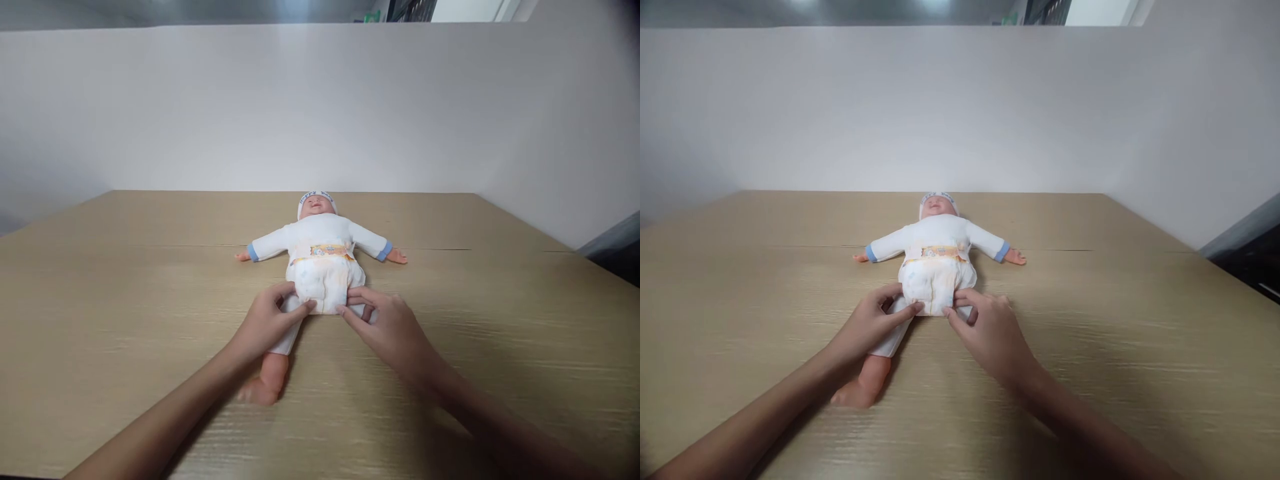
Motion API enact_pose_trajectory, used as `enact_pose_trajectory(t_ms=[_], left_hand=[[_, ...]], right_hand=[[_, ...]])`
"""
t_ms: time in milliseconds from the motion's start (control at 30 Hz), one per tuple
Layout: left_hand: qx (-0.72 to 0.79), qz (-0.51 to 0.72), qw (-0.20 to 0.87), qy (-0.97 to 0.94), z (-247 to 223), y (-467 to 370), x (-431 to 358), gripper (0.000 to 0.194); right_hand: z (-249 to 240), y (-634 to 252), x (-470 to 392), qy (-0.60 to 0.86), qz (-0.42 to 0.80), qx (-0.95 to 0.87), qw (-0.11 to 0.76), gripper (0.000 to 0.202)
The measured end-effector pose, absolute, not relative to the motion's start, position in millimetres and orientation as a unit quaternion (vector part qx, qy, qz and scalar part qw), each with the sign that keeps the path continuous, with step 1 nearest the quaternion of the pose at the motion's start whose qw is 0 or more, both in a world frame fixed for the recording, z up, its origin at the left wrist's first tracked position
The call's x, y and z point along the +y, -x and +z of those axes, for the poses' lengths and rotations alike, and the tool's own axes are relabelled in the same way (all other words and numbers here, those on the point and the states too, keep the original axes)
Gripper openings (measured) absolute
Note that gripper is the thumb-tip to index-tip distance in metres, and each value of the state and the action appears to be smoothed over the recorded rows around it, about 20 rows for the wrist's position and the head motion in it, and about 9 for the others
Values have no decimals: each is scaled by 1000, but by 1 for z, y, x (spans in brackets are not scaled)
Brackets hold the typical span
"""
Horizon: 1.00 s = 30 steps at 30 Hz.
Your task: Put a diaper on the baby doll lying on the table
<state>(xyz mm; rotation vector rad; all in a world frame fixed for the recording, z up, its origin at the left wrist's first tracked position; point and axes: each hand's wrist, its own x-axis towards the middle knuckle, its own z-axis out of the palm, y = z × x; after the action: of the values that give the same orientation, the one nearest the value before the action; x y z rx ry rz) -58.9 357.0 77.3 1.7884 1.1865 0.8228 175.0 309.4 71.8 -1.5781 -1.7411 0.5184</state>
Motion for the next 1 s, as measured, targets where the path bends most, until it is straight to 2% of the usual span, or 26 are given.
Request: enact_pose_trajectory(t_ms=[300, 633, 1000], left_hand=[[421, 383, 532, -627, 72, 62, 358, 38], [427, 404, 543, -600, 68, 60, 362, 44], [427, 399, 583, -565, 74, 68, 364, 48]], right_hand=[[70, -172, 311, 644, 248, -633, 352, 33], [78, -181, 314, 589, 376, -616, 364, 31], [74, -174, 307, 547, 438, -594, 394, 26]])
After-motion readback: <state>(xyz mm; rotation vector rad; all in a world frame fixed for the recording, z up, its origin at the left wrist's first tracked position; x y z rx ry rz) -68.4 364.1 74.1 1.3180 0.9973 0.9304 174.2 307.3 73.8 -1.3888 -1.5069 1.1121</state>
